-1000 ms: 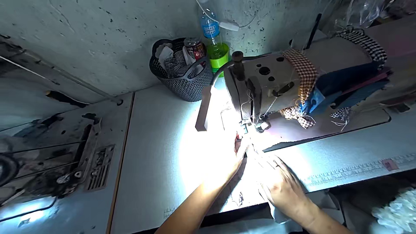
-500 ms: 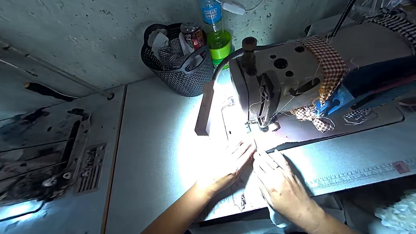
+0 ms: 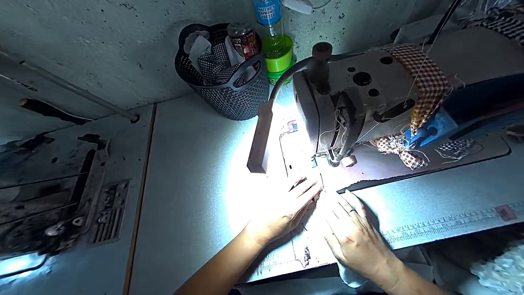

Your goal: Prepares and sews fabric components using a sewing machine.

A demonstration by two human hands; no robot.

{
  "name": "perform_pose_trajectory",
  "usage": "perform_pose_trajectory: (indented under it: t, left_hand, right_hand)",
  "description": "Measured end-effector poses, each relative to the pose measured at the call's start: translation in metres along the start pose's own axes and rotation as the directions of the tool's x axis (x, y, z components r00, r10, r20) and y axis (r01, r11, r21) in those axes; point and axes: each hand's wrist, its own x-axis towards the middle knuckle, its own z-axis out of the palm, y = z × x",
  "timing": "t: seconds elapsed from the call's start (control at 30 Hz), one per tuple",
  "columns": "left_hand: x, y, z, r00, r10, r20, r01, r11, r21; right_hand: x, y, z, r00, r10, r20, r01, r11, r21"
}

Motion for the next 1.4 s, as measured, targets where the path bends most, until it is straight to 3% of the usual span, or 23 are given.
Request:
perform_pose_trajectory:
  t: [0.23,0.43,0.53,0.8,1.4]
  left_hand:
    - [-0.002,-0.001,0.001,0.999,0.001,0.054,-0.004,0.999,0.053]
    - [-0.001,-0.004,0.002,0.999,-0.026,-0.047,0.024,0.998,-0.05]
    - [0.002,-0.006,-0.002,0.999,-0.036,0.013,0.036,0.999,-0.012]
    - [0.001,-0.002,-0.002,0.999,0.036,0.007,-0.036,0.987,0.154]
    - [-0.003,-0.005,-0.004,0.997,0.067,0.036,-0.071,0.987,0.141]
  right_hand:
    - [-0.002,0.0,0.004,0.999,0.016,-0.031,-0.016,1.0,0.004]
    - [0.0,0.0,0.003,1.0,0.026,-0.011,-0.025,1.0,0.011]
    - [0.0,0.001,0.005,1.0,0.015,-0.008,-0.015,0.999,0.03]
    - [0.001,0.004,0.002,1.0,0.009,0.015,-0.011,0.996,0.093]
    - [0.002,0.011,0.003,1.0,-0.014,0.005,0.013,0.998,0.064]
